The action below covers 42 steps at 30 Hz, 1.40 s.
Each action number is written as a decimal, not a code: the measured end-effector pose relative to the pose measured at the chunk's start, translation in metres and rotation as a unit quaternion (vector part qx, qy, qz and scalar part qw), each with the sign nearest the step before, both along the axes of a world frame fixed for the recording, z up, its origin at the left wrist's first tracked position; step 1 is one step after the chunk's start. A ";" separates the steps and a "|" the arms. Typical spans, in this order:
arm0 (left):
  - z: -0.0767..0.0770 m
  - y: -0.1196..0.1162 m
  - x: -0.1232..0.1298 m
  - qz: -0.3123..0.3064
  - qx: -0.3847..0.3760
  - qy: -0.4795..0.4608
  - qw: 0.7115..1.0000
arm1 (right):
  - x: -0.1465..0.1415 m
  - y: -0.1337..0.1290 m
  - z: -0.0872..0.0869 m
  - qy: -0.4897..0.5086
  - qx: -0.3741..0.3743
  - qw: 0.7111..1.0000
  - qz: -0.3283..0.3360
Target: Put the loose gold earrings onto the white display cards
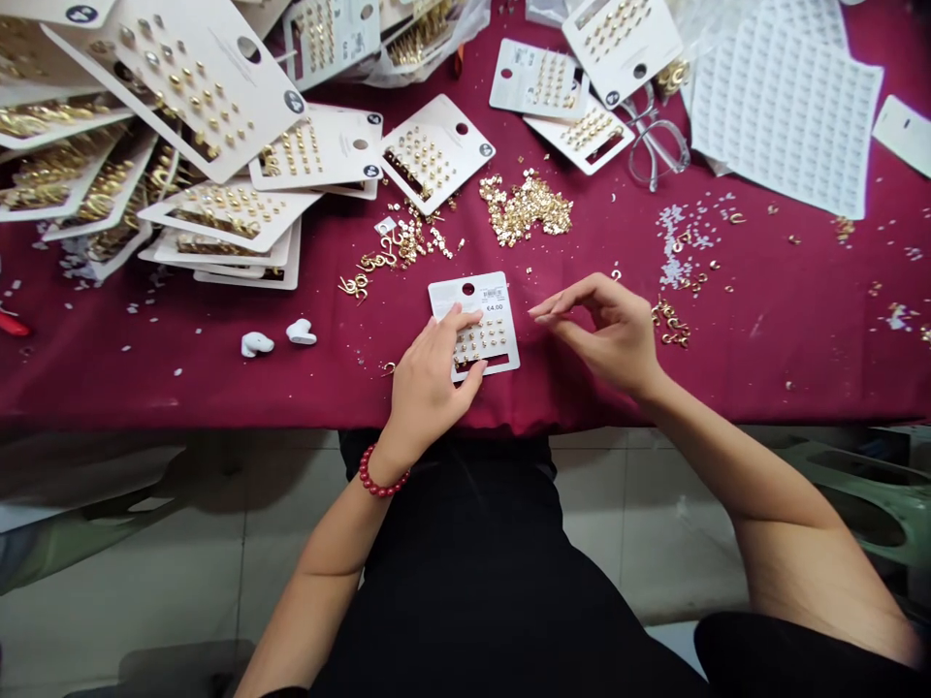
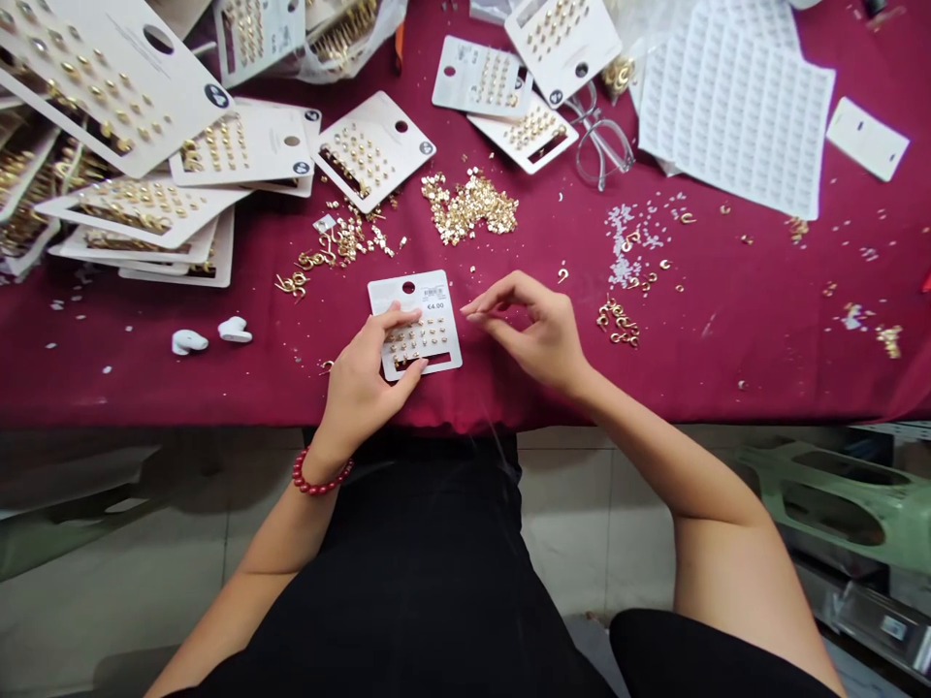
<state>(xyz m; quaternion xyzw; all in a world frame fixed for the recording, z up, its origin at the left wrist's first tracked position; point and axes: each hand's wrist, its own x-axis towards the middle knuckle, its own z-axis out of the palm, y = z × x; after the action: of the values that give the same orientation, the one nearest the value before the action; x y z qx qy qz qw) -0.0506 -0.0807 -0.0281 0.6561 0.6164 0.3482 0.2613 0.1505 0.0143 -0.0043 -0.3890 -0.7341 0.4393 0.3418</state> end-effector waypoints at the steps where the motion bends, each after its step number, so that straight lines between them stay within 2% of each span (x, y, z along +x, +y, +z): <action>1: 0.000 0.000 0.000 0.000 0.000 0.001 1.000 | -0.006 -0.007 0.001 0.001 -0.004 1.000 0.016; 4: 0.000 0.000 -0.001 -0.003 0.000 0.001 1.000 | -0.019 -0.020 -0.001 -0.026 0.013 0.998 0.053; 7: -0.001 0.000 -0.001 -0.003 -0.001 0.003 1.000 | -0.028 -0.025 -0.007 -0.067 0.048 0.995 0.055; 20: -0.002 -0.001 -0.001 -0.017 0.007 0.018 1.000 | -0.035 -0.020 -0.020 -0.121 0.130 0.981 0.077; 27: -0.002 -0.001 -0.001 -0.022 0.003 0.027 0.999 | -0.037 -0.022 -0.018 -0.113 0.096 0.986 0.080; 32: -0.002 -0.002 -0.001 -0.025 0.006 0.029 0.999 | -0.037 -0.023 -0.019 -0.071 0.072 0.990 0.094; 35: -0.002 -0.002 -0.001 -0.023 0.008 0.032 0.999 | -0.037 -0.023 -0.022 -0.052 0.092 0.989 0.099; 42: -0.002 -0.002 -0.001 -0.021 0.010 0.036 0.999 | -0.036 -0.025 -0.026 -0.074 0.129 0.985 0.091</action>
<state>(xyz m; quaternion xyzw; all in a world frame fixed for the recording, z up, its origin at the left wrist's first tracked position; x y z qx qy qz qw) -0.0519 -0.0828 -0.0298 0.6833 0.6084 0.3249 0.2395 0.1146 -0.0104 -0.0305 -0.3052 -0.8402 0.3397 0.2924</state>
